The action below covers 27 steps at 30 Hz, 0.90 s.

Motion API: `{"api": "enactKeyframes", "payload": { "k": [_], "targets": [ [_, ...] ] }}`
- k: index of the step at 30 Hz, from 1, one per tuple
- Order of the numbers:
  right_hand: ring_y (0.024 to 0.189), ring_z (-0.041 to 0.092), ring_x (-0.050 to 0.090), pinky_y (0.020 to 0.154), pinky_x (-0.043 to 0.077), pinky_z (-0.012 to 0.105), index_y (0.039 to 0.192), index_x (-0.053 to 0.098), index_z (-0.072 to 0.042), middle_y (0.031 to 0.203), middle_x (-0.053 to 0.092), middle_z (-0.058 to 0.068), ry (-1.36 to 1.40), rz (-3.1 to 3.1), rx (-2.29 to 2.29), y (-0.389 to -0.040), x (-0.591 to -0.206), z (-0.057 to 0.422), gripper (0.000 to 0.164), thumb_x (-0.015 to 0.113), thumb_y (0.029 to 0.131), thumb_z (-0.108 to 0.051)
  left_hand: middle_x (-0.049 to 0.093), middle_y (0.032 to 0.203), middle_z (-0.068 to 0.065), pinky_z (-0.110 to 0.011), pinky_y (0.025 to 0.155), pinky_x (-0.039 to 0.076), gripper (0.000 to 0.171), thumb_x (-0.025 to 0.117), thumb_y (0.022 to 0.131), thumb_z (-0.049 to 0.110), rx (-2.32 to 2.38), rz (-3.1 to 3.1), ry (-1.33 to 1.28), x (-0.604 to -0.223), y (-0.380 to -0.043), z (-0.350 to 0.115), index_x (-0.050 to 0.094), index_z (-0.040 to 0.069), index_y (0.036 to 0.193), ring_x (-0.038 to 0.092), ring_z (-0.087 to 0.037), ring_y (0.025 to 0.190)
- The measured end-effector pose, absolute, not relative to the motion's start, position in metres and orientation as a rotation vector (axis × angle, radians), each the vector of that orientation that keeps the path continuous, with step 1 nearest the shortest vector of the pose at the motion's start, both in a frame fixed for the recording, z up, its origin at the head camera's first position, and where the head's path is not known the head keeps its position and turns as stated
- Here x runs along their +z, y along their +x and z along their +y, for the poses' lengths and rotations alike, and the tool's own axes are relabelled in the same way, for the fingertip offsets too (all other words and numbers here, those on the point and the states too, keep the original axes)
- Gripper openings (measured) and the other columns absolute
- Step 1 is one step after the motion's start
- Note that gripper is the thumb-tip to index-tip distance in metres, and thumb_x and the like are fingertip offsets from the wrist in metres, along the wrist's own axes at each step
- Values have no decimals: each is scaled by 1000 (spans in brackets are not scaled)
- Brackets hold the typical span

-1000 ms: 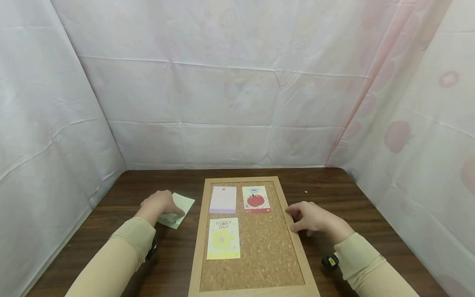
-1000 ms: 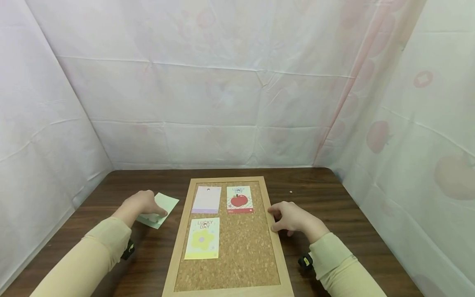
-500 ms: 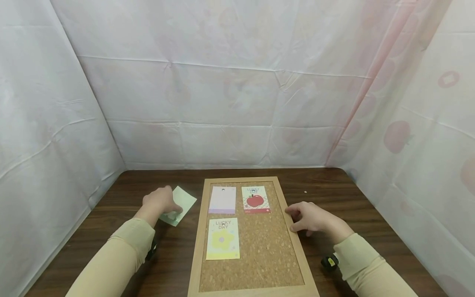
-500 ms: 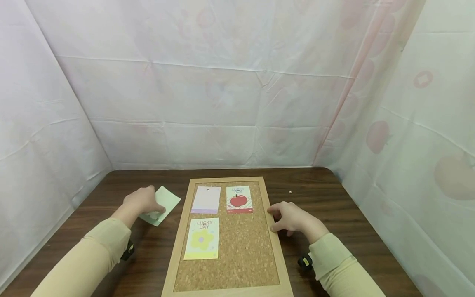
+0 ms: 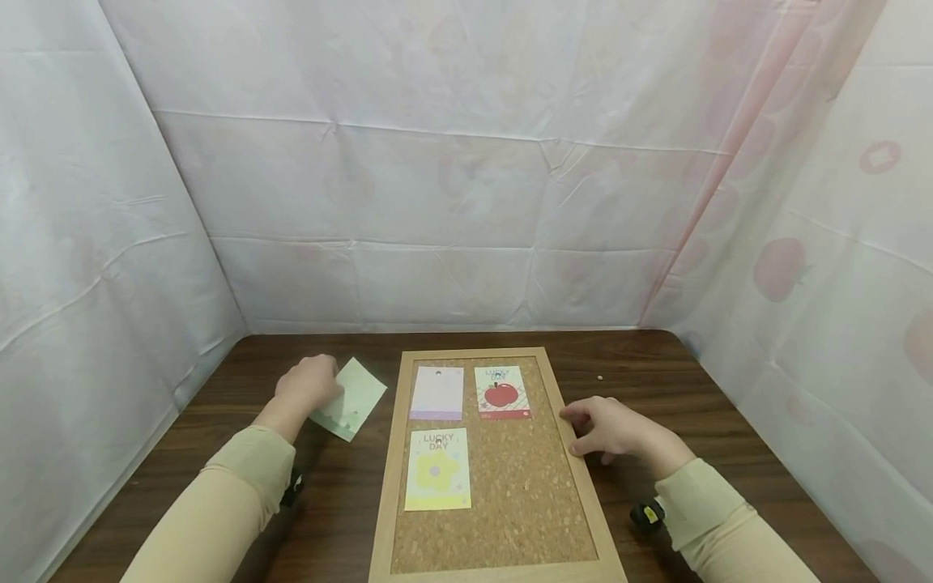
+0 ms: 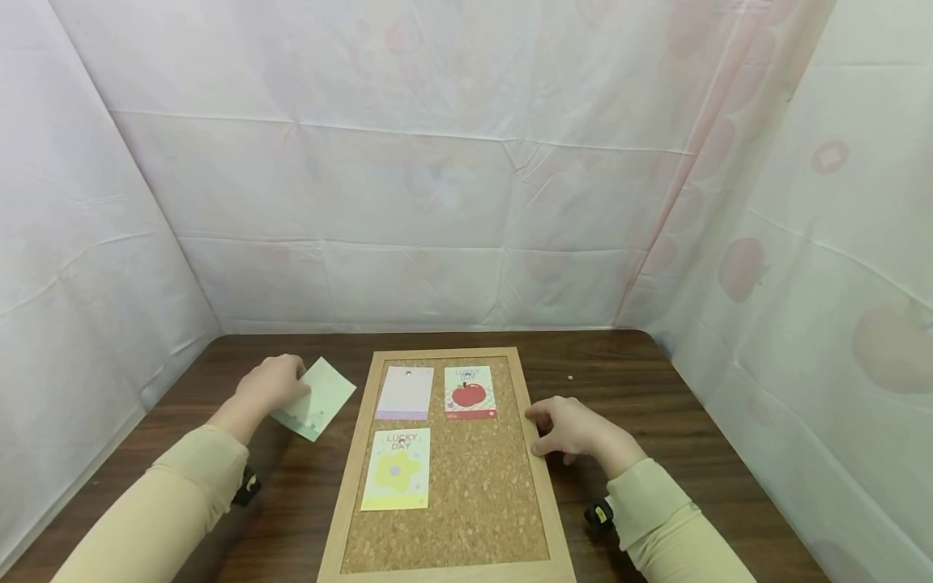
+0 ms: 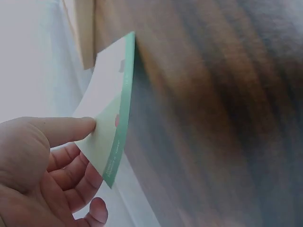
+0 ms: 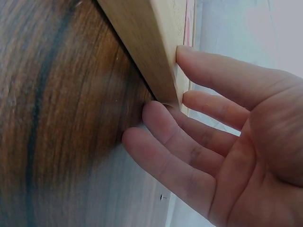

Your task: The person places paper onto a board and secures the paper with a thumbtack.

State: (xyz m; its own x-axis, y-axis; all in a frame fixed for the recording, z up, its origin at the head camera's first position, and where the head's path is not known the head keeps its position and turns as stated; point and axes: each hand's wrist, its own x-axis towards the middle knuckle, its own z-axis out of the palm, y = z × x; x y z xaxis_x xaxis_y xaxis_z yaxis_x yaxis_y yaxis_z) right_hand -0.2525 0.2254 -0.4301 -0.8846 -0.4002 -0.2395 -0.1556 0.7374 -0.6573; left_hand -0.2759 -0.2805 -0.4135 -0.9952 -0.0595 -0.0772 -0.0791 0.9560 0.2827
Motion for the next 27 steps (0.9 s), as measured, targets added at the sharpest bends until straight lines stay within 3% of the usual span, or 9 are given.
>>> {"api": "enactKeyframes", "payload": {
  "k": [9, 15, 20, 27],
  "targets": [
    [98, 24, 64, 56, 58, 40, 138, 61, -5, 115, 65, 8, -426, 2575, -921, -253, -429, 225, 63, 87, 80, -11, 64, 87, -11, -38, 58, 45, 26, 57, 92, 16, 583, 3072, -37, -396, -274, -285, 66, 0, 110, 57, -25, 70],
    [99, 24, 64, 56, 58, 40, 138, 61, -5, 116, 65, 9, -427, 2578, -914, -252, -429, 225, 63, 87, 80, -11, 67, 105, -19, -45, 68, 50, 33, 54, 97, 22, 654, 3108, 28, -392, -275, -286, 66, -2, 117, 62, -30, 83],
    [96, 23, 65, 55, 58, 40, 138, 61, -5, 113, 66, 7, -443, 2584, -907, -252, -429, 226, 63, 86, 81, -11, 66, 120, -24, -54, 80, 51, 34, 52, 99, 24, 737, 3157, 59, -388, -274, -284, 67, -2, 116, 64, -37, 100],
    [97, 23, 65, 54, 57, 39, 138, 61, -4, 111, 66, 6, -457, 2595, -890, -251, -430, 226, 62, 86, 81, -10, 68, 118, -23, -52, 80, 52, 33, 52, 99, 23, 914, 3201, 69, -378, -270, -277, 70, -1, 113, 65, -38, 100]
  ]
}}
